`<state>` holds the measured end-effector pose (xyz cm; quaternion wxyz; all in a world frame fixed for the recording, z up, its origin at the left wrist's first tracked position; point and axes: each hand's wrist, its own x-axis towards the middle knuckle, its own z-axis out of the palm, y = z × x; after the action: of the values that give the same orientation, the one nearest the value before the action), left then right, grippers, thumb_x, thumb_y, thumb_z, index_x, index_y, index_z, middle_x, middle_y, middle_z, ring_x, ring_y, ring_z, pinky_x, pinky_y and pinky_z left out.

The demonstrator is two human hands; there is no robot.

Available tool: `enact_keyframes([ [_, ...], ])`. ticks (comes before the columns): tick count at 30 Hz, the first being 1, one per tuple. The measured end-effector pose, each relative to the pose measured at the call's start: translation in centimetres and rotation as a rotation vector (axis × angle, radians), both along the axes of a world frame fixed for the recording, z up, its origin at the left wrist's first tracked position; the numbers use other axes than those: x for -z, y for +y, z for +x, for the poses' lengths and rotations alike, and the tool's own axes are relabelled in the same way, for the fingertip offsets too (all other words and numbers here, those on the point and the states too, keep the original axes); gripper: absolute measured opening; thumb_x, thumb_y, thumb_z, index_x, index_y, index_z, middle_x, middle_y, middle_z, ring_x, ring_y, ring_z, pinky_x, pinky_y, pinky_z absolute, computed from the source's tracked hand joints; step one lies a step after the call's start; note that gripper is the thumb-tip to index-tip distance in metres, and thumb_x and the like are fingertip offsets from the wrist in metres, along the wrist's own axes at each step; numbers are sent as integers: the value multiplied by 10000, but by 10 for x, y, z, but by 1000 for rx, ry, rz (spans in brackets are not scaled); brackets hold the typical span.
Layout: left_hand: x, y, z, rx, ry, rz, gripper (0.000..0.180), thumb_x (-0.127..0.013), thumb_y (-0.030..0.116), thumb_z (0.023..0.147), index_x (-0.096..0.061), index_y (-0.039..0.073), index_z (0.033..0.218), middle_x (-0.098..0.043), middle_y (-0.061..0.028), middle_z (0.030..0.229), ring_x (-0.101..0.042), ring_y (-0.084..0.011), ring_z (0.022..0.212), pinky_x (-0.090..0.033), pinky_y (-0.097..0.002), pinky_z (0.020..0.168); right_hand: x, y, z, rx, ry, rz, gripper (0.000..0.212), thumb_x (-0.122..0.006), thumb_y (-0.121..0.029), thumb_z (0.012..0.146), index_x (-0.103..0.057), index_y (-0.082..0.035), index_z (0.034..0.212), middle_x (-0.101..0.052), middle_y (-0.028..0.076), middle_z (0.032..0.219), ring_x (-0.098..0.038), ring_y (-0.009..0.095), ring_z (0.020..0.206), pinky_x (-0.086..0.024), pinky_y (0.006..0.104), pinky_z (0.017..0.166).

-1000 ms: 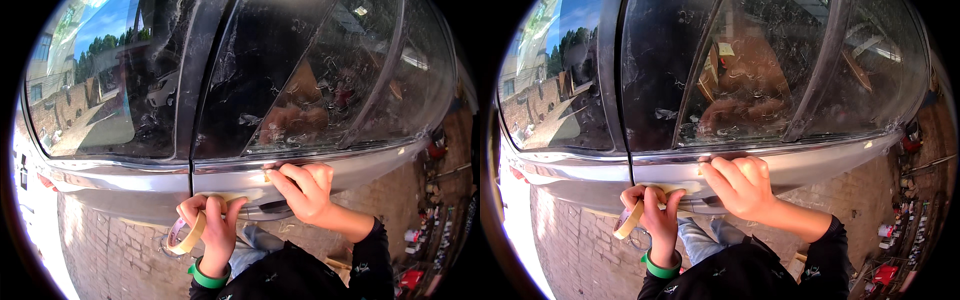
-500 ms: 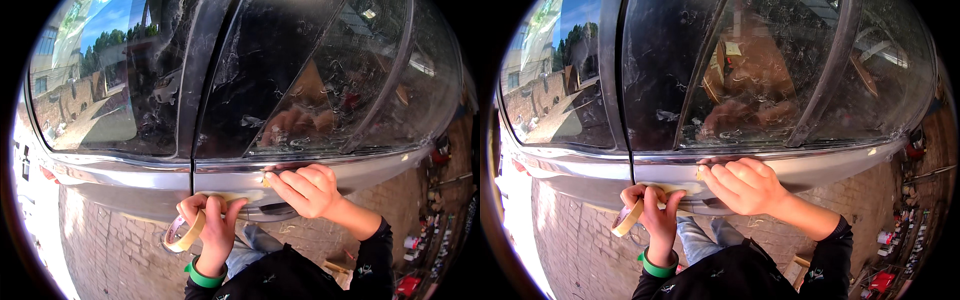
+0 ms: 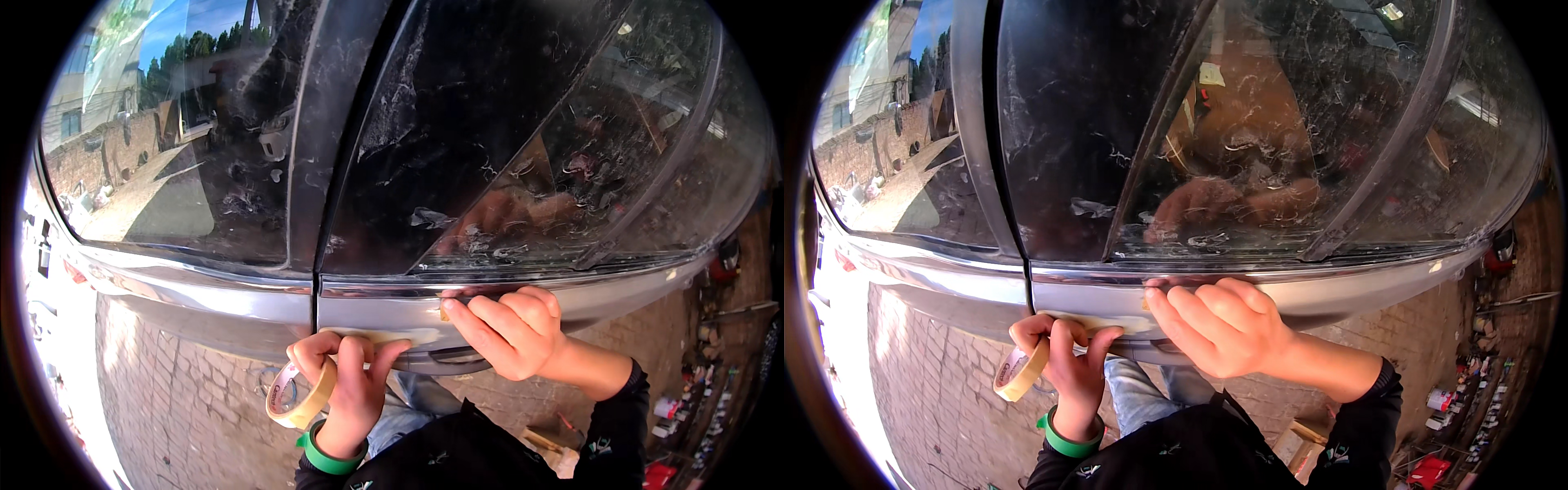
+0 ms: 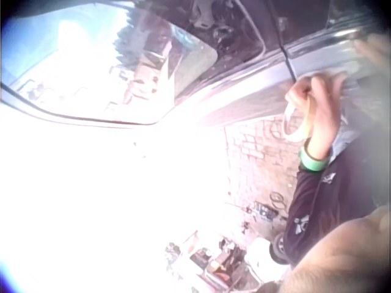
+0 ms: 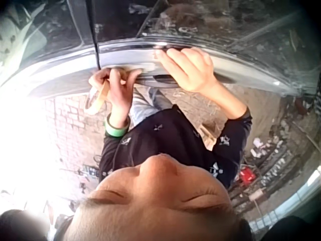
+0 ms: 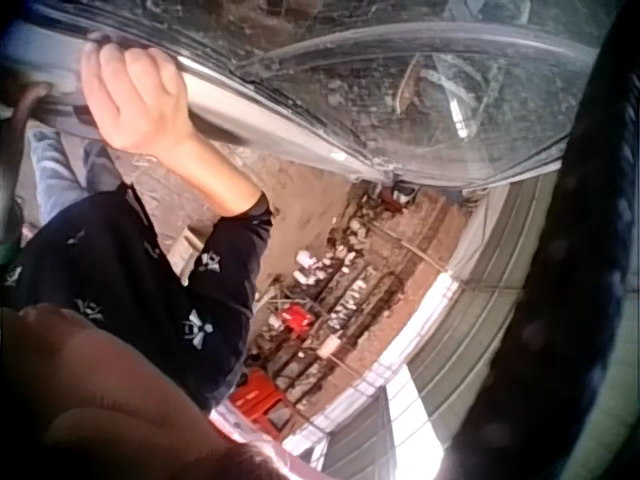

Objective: The person applies masking tape to the window trim and side panels of a silver car. They carefully smooth the tape along the edges of the door and window frame, then move to the rear quarter panel to apply a strip of tape along the body line.

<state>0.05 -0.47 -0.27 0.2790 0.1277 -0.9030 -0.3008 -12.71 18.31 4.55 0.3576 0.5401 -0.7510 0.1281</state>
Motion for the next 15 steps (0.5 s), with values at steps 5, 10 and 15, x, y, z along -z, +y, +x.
enact_keyframes([
  [5,0,2,1,20,-12,3,419,-925,292,758,-544,124,790,-393,-76,981,-377,-258,925,-332,-363,777,-3,10,-1,5,-62,28,285,-753,-100,791,-768,-29,1066,-668,11,987,-505,134,782,-438,268,714],
  [10,-1,3,0,19,-9,3,410,-921,282,764,-546,119,794,-392,-79,989,-379,-258,928,-331,-363,779,2,9,0,-10,-81,46,300,-750,-111,790,-764,-30,1079,-668,18,1018,-520,141,813,-440,270,729],
  [15,0,5,-1,0,-3,24,408,-922,284,765,-551,117,796,-393,-83,990,-381,-258,924,-330,-366,775,1,8,1,12,-79,2,292,-757,-97,789,-762,-25,1072,-678,31,1044,-535,144,832,-453,272,748],
])
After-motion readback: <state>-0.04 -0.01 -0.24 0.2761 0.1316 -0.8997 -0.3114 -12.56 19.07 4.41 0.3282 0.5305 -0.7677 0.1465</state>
